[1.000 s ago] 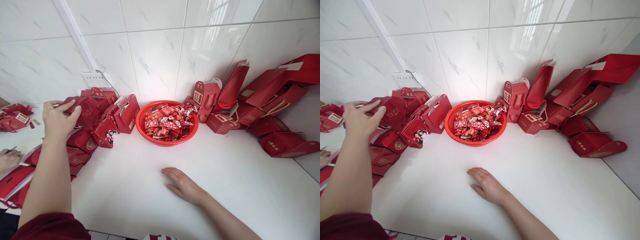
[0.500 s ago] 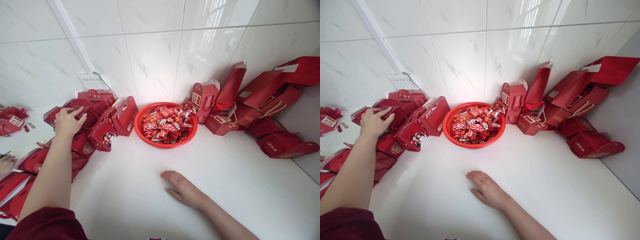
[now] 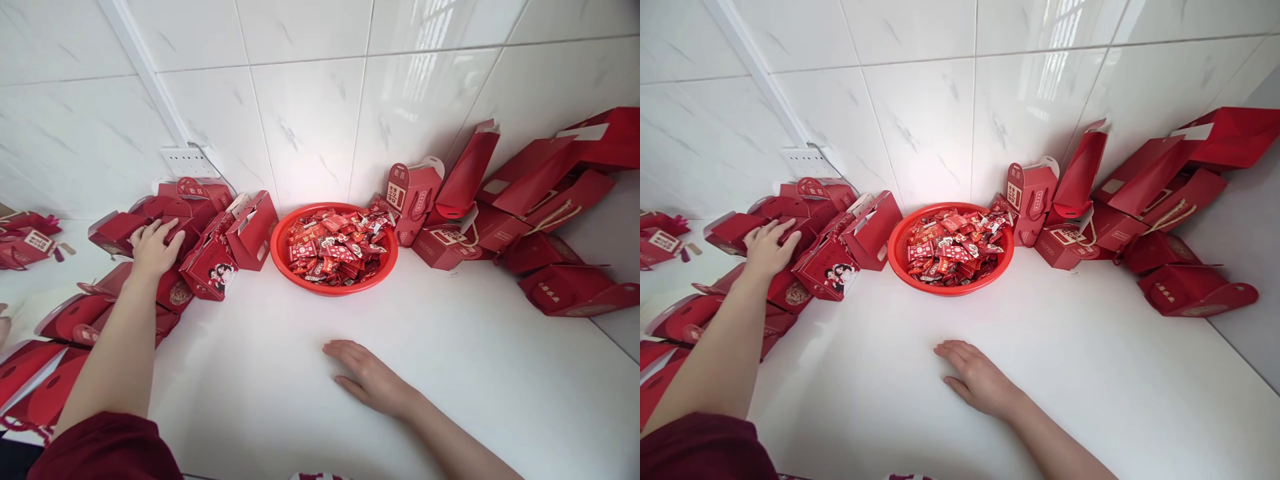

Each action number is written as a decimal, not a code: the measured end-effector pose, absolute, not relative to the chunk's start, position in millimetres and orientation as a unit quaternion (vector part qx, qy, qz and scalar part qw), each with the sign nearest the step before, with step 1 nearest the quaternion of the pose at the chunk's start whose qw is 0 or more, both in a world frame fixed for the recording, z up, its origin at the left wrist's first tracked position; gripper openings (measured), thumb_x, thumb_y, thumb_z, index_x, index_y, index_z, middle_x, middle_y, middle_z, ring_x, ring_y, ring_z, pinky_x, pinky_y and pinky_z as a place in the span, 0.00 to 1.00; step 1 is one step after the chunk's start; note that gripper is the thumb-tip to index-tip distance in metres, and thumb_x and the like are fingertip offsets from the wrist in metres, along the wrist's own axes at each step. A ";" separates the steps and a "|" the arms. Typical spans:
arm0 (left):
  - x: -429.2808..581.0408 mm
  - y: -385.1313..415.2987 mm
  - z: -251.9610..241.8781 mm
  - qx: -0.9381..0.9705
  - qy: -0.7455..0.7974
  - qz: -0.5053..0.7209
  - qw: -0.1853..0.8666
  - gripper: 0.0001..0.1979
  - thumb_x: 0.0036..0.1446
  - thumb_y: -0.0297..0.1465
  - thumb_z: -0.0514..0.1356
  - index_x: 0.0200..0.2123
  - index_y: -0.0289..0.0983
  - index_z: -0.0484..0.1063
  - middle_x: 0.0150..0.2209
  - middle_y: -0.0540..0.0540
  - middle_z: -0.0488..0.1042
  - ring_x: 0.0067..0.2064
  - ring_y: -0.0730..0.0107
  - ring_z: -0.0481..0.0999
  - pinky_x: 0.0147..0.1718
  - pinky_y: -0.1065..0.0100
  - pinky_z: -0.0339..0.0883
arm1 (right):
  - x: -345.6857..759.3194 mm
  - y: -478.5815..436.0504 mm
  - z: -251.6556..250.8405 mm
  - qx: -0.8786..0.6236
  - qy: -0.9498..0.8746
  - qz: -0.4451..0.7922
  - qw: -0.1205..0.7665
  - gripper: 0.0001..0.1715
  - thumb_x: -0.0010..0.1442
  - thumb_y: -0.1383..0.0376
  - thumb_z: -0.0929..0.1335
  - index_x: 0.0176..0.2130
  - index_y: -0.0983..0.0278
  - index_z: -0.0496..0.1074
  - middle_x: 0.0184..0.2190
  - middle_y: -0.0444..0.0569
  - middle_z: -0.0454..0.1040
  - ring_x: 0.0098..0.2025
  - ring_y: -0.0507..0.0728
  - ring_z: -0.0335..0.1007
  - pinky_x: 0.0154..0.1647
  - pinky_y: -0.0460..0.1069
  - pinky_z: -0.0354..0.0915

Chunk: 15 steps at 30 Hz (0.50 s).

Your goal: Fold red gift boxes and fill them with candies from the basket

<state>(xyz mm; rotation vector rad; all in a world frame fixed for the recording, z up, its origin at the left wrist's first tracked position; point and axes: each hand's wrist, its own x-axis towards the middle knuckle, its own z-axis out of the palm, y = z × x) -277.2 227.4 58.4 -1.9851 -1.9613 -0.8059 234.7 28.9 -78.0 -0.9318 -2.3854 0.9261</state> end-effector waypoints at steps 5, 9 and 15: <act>-268.0 223.7 68.7 -0.623 -0.753 -0.191 0.096 0.27 0.65 0.42 0.57 0.64 0.39 0.62 0.70 0.41 0.54 0.71 0.45 0.45 0.58 0.25 0.26 | 235.0 27.9 -77.2 -0.331 -0.858 0.332 0.211 0.28 0.69 0.62 0.63 0.66 0.60 0.59 0.63 0.55 0.65 0.66 0.61 0.58 0.67 0.59 0.59; -251.8 220.5 69.6 -0.624 -0.747 -0.194 0.121 0.28 0.68 0.40 0.53 0.64 0.28 0.60 0.66 0.32 0.60 0.69 0.43 0.52 0.60 0.28 0.34 | 235.0 27.4 -77.0 -0.329 -0.858 0.332 0.213 0.29 0.69 0.62 0.63 0.66 0.61 0.58 0.63 0.55 0.65 0.66 0.60 0.58 0.67 0.59 0.59; -242.0 223.3 58.4 -0.617 -0.732 -0.246 0.152 0.28 0.68 0.35 0.52 0.63 0.18 0.59 0.65 0.23 0.58 0.68 0.38 0.50 0.60 0.30 0.44 | 234.4 28.5 -78.3 -0.325 -0.859 0.325 0.224 0.28 0.68 0.62 0.63 0.65 0.61 0.59 0.62 0.55 0.66 0.65 0.60 0.60 0.66 0.58 0.60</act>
